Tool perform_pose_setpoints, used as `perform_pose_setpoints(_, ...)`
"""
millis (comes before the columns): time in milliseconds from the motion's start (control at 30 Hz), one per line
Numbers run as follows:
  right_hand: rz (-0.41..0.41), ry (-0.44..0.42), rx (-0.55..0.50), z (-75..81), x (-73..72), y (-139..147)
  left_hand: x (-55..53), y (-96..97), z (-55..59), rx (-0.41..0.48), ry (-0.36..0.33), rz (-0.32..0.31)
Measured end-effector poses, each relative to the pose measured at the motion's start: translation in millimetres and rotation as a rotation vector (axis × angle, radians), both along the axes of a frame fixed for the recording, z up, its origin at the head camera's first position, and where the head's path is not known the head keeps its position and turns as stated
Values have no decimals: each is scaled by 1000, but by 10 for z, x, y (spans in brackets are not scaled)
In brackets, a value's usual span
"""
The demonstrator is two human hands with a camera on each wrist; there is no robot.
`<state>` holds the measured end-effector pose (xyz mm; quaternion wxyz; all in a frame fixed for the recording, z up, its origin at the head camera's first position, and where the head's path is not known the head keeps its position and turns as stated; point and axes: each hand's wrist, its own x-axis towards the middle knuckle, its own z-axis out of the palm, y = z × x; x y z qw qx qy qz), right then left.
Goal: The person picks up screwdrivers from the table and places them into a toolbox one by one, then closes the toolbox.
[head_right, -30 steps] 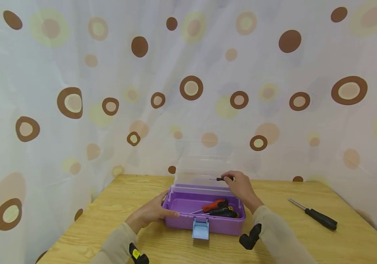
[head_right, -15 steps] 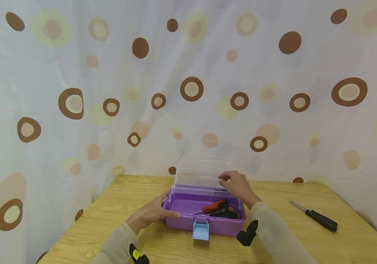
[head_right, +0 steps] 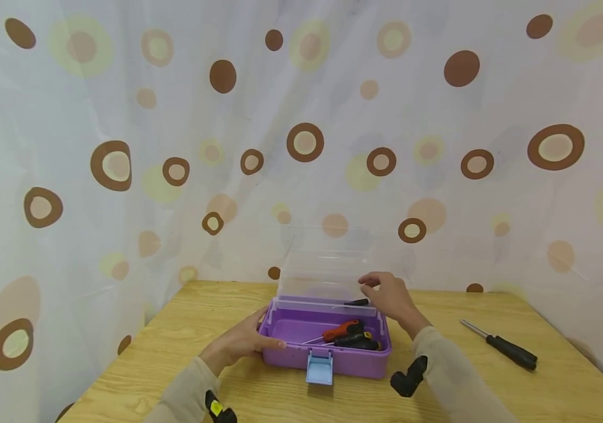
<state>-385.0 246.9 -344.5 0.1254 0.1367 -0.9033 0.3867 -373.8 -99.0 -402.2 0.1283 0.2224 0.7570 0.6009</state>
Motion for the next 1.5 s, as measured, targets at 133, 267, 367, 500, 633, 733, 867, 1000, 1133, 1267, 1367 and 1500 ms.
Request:
perform_pose_setpoints(133, 7, -8, 7, 14, 23, 26, 1, -7, -4, -6, -11, 7)
perform_pose_setpoints(267, 0, -4, 18, 5, 33, 47, 6, -9, -9, -9, -14, 10)
perform_pose_setpoints(367, -1, 2, 22, -4, 36, 65, 6, -8, -8, -7, -13, 6)
perform_pose_setpoints(500, 7, 8, 27, 16, 45, 100, 2, -7, 2, -1, -8, -4)
perform_pose_setpoints(633, 13, 21, 29, 46, 64, 151, -4, -6, 7, -2, 4, -12)
perform_pose_setpoints(733, 19, 27, 28, 66, 68, 207, -6, -6, 9, -7, 8, -10)
perform_pose_setpoints(867, 40, 0, -11, 86, 70, 285, -4, -7, 10, -3, 2, -9)
perform_pose_setpoints(1000, 47, -31, -61, 94, 95, 359, 1, -9, 0, 1, -11, -7)
perform_pose_setpoints(1133, 47, -39, -78, 97, 117, 440, 6, -11, -7, -3, -22, 4)
perform_pose_setpoints(1267, 61, -43, -85, 93, 132, 537, 3, -10, -10, 4, -23, -1)
perform_pose_setpoints(1367, 82, -53, -97, 95, 142, 609, 0, -8, -4, 7, -20, -8)
perform_pose_setpoints(1500, 113, -67, -101, 82, 167, 694, 3, -7, 0, 9, -4, -12)
